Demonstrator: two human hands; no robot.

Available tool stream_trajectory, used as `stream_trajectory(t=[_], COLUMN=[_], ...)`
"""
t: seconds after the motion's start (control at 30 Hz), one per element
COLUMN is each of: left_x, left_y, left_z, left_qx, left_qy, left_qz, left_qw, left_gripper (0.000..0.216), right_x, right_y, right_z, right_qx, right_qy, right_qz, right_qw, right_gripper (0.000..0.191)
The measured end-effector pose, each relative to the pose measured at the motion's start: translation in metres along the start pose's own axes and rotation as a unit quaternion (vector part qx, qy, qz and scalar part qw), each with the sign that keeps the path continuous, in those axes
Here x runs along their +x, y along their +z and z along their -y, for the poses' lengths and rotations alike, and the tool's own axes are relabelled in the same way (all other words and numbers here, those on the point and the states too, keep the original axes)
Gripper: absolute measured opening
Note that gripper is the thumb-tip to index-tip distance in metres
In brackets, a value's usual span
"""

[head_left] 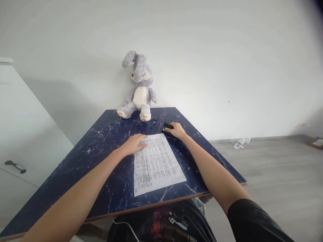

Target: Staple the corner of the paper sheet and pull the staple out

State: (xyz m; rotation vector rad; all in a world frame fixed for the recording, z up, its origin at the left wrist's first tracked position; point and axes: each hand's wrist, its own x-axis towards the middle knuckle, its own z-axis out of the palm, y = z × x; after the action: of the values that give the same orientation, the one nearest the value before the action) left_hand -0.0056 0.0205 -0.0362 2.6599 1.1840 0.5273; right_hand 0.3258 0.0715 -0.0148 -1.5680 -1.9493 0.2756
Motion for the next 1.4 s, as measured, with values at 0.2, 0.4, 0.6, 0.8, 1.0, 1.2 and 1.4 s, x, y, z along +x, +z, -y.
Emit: stream_trajectory(t=[0.2,0.4,0.6,0.8,1.0,1.2,1.4], left_x=[-0.001,-0.001,-0.001,-0.002,-0.004,-0.004,-0.005], left_y=[-0.008,-0.009,-0.007,-0.009,-0.017,-0.021,-0.023], left_z=[-0.005,-0.005,0.003,0.010,0.014,0.014,0.004], left_qx=[-0.064,-0.078,-0.071,-0.059,-0.047,-0.039,-0.003], left_qy=[0.019,0.017,0.012,0.007,0.003,-0.008,0.000], left_qz=[-0.014,-0.027,-0.021,-0.012,0.011,0.009,0.018], left_qw=[0.998,0.996,0.997,0.998,0.999,0.999,1.000], left_gripper=[0.043,0.042,0.043,0.044,0.045,0.045,0.041], right_x=[0.001,0.000,-0.003,-0.007,-0.008,-0.008,-0.008], right_y=[0.006,0.005,-0.006,-0.017,-0.024,-0.029,-0.032], right_z=[-0.001,0.005,0.011,0.014,0.016,0.014,0.010], right_qx=[-0.008,0.058,0.101,0.138,0.131,0.140,0.125], right_qy=[-0.046,-0.158,-0.173,-0.173,-0.179,-0.176,-0.195], right_qz=[0.044,0.103,0.125,0.138,0.162,0.176,0.222], right_qw=[0.998,0.980,0.972,0.965,0.962,0.958,0.947], right_gripper=[0.029,0.027,0.028,0.030,0.029,0.029,0.029])
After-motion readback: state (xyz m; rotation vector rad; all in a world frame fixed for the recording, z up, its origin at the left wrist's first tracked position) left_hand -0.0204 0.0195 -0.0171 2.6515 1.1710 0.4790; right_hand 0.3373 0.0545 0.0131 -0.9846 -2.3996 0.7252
